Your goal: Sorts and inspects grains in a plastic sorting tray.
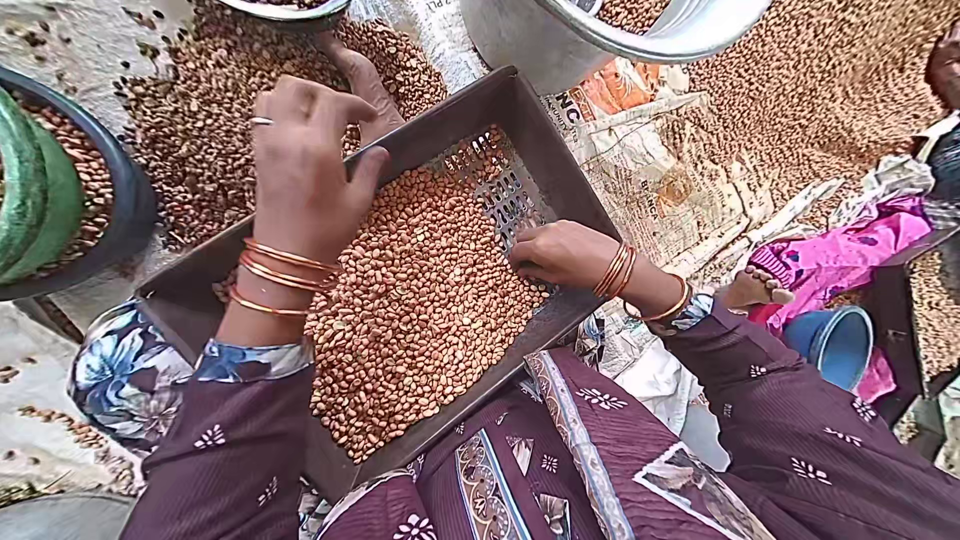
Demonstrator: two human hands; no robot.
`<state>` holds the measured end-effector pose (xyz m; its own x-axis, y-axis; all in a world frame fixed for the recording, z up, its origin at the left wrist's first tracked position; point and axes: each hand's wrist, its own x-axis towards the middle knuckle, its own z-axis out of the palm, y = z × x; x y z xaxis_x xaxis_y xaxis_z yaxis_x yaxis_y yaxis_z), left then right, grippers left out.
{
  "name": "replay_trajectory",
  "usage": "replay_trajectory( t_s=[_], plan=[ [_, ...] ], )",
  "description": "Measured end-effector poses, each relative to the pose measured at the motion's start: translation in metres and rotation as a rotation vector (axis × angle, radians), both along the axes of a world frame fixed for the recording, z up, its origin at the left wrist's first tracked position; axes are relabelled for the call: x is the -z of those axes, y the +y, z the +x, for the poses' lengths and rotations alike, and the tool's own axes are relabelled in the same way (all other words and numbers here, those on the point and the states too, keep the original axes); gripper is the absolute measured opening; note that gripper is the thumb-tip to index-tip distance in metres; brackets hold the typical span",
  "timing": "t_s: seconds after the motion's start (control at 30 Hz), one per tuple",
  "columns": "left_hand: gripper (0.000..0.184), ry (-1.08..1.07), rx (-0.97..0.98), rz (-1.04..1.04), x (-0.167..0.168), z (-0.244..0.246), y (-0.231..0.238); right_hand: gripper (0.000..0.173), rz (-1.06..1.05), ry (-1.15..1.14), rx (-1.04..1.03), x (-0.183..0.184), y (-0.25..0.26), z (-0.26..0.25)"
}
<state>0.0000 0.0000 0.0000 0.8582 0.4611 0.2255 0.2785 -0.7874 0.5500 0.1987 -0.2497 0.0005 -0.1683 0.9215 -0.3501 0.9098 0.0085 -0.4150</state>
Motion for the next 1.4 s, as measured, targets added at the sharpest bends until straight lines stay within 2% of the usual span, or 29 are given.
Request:
replay_trajectory(
  t_s=[0.1,0.17,0.23,0.33,0.5,0.6,0.67,0.7,0.77,0.83,0.87,0.93,1.0,1.1,1.17,1.23,1.3,1.4],
  plan=[
    [0.018,-0.092,0.397,-0.078,0.015,0.014,-0.061,0.011,0.044,-0.037,0.008,0.007,-0.007,-0.005],
    [0.013,-0.064,0.593,-0.101,0.031,0.022,-0.095,0.012,0.056,-0.054,0.016,0.007,-0.008,-0.007],
    [0.012,0.01,0.677,-0.028,0.045,0.025,-0.116,0.014,0.054,-0.057,0.019,0.007,-0.009,-0.007],
    [0.013,0.048,0.693,0.1,0.053,0.025,-0.127,0.015,0.069,-0.041,0.014,0.01,-0.01,-0.006],
    [0.014,0.082,0.652,0.213,0.049,0.022,-0.136,0.016,-0.031,-0.054,0.01,0.005,-0.001,-0.008],
    [0.02,0.09,0.606,0.185,0.049,0.02,-0.136,0.018,-0.214,-0.121,-0.045,-0.008,0.013,-0.01],
    [0.022,0.106,0.546,0.122,0.037,0.018,-0.12,0.018,-0.327,-0.153,-0.099,-0.018,0.027,-0.009],
    [0.022,0.103,0.486,0.093,0.025,0.015,-0.106,0.018,-0.31,-0.127,-0.103,-0.025,0.034,-0.008],
    [0.023,0.074,0.29,0.05,-0.006,0.004,-0.071,0.017,-0.015,0.001,-0.053,-0.045,0.044,-0.006],
    [0.03,0.068,0.063,-0.013,-0.039,-0.016,-0.033,0.027,0.322,0.086,0.058,-0.066,0.057,-0.008],
    [0.035,0.075,-0.042,-0.002,-0.05,-0.029,-0.016,0.03,0.428,0.073,0.09,-0.073,0.063,-0.011],
    [0.037,0.11,-0.188,0.054,-0.059,-0.057,0.011,0.028,0.495,0.04,0.066,-0.079,0.07,-0.024],
    [0.031,0.126,-0.197,0.052,-0.057,-0.081,0.026,0.022,0.425,0.063,-0.083,-0.067,0.074,-0.05],
    [0.022,0.177,-0.106,-0.042,-0.039,-0.101,0.029,0.013,0.278,0.164,-0.422,-0.031,0.075,-0.117],
    [0.02,0.277,-0.059,-0.094,-0.023,-0.109,0.028,0.014,0.252,0.244,-0.622,-0.013,0.069,-0.169],
    [0.02,0.356,-0.071,-0.115,-0.01,-0.112,0.026,0.023,0.194,0.256,-0.799,-0.005,0.065,-0.211],
    [0.021,0.33,-0.098,-0.106,0.003,-0.112,0.022,0.027,0.112,0.212,-0.891,-0.001,0.064,-0.24],
    [0.021,0.184,-0.079,-0.066,0.02,-0.102,0.017,0.023,0.013,0.114,-0.899,-0.001,0.077,-0.256]
  ],
)
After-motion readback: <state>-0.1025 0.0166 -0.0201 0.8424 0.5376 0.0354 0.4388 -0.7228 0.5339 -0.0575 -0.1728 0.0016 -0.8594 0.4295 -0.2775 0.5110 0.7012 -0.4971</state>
